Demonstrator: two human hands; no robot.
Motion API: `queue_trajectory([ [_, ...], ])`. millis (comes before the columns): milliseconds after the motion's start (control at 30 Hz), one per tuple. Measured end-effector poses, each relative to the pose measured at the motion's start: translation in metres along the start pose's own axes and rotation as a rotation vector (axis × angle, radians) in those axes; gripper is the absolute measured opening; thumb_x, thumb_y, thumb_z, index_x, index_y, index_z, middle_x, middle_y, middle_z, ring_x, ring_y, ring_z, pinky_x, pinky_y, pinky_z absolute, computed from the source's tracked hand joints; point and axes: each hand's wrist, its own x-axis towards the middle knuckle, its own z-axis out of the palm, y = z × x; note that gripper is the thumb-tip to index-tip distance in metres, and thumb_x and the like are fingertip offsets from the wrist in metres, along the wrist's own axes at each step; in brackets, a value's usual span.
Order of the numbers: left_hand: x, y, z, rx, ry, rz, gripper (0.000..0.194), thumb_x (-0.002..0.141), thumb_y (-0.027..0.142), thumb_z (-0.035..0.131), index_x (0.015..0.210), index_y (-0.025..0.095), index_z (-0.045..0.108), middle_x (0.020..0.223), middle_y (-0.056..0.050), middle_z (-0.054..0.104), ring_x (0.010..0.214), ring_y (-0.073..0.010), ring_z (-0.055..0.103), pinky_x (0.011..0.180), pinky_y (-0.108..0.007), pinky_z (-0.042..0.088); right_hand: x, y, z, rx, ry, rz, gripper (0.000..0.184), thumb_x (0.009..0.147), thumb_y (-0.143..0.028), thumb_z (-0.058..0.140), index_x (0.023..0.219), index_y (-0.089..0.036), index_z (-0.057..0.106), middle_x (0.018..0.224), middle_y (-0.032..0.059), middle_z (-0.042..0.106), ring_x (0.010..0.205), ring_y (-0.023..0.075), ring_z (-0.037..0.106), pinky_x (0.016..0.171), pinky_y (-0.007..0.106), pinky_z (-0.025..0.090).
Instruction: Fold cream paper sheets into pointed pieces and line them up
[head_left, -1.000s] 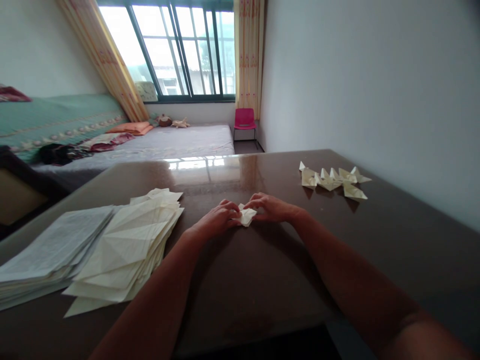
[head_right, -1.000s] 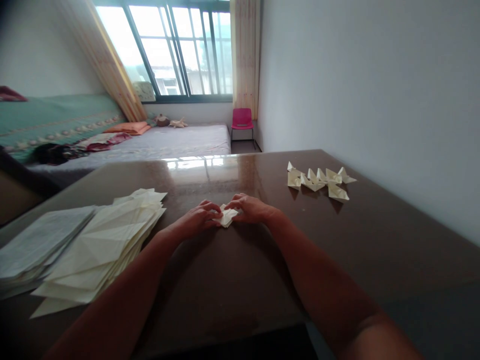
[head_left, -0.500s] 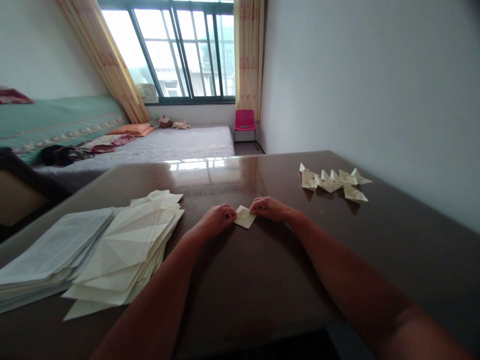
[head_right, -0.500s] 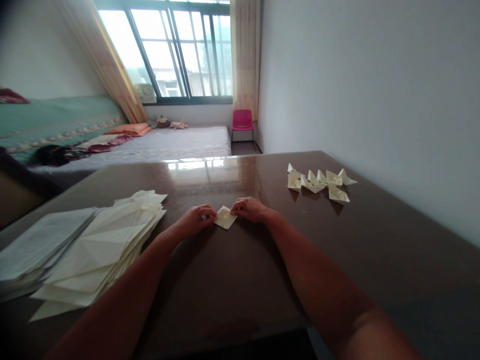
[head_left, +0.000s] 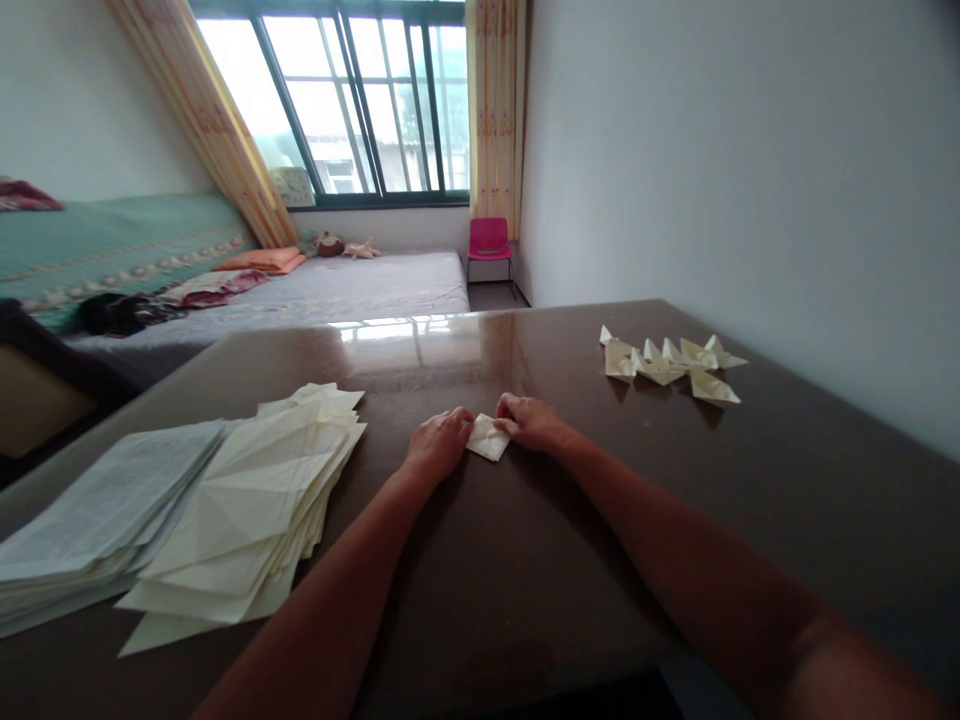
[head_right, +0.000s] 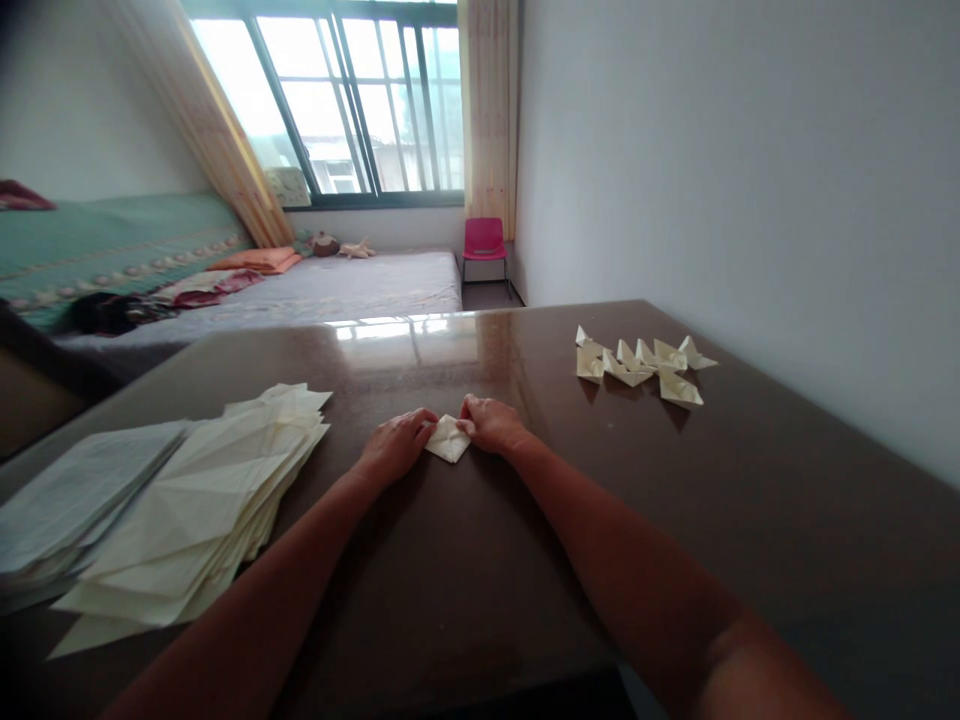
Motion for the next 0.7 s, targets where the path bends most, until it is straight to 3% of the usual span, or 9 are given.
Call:
queue_trajectory([
  [133, 0.001, 0.004, 0.003, 0.092, -0.017, -0.019, 0.026, 0.094, 0.036, 0.038, 0.106, 0.024, 0.058, 0.099, -0.004, 0.066, 0.094, -0.0195, 0.061, 0.077, -0.029, 0.044, 0.000, -0.002, 0.000, -0.014, 0.004, 0.014, 0.023, 0.086, -0.043, 0.053, 0.096, -0.023, 0.059, 0.091, 0.0028, 0.068, 0.084, 0.0162, 0.060, 0.059, 0.024, 0.031],
  [233, 0.000, 0.006, 0.003, 0.139, 0.032, -0.032, 0.025, 0.093, 0.036, 0.041, 0.110, 0.024, 0.056, 0.103, -0.005, 0.062, 0.096, -0.0194, 0.058, 0.075, -0.028, 0.044, 0.001, -0.002, 0.001, -0.019, 0.009, 0.012, 0.021, 0.085, -0.042, 0.053, 0.094, -0.024, 0.059, 0.091, 0.0023, 0.068, 0.083, 0.0159, 0.060, 0.059, 0.024, 0.031],
  [333, -0.004, 0.008, -0.003, 0.155, 0.055, 0.121, 0.019, 0.092, 0.030, 0.044, 0.103, 0.023, 0.059, 0.104, -0.005, 0.059, 0.102, -0.0184, 0.054, 0.079, -0.027, 0.044, 0.001, -0.003, 0.001, -0.025, 0.013, 0.009, 0.020, 0.085, -0.041, 0.053, 0.094, -0.024, 0.059, 0.090, 0.0016, 0.068, 0.082, 0.0156, 0.060, 0.059, 0.024, 0.031],
  [433, -0.008, 0.014, -0.010, 0.185, -0.020, 0.277, 0.017, 0.091, 0.022, 0.047, 0.097, 0.022, 0.063, 0.099, -0.005, 0.061, 0.100, -0.0188, 0.053, 0.080, -0.028, 0.044, -0.002, -0.005, -0.001, -0.043, 0.039, -0.025, 0.020, 0.087, -0.040, 0.051, 0.094, -0.023, 0.059, 0.091, 0.0013, 0.066, 0.083, 0.0150, 0.060, 0.059, 0.023, 0.032],
  [600, -0.017, 0.031, -0.010, 0.362, -0.082, 0.219, 0.026, 0.090, 0.015, 0.043, 0.108, 0.015, 0.062, 0.101, -0.012, 0.063, 0.099, -0.0255, 0.053, 0.076, -0.036, 0.044, -0.018, -0.021, -0.008, -0.274, 0.108, -0.176, 0.020, 0.092, -0.029, 0.044, 0.094, -0.022, 0.062, 0.103, 0.0070, 0.062, 0.093, 0.0178, 0.058, 0.069, 0.027, 0.039],
  [700, -0.020, 0.038, -0.006, 0.398, -0.094, 0.229, 0.027, 0.089, 0.014, 0.043, 0.107, 0.012, 0.062, 0.102, -0.015, 0.063, 0.104, -0.0281, 0.051, 0.078, -0.038, 0.043, -0.031, -0.036, -0.011, -0.383, 0.055, -0.229, 0.022, 0.091, -0.018, 0.043, 0.095, -0.020, 0.064, 0.106, 0.0116, 0.061, 0.100, 0.0231, 0.055, 0.077, 0.033, 0.041],
])
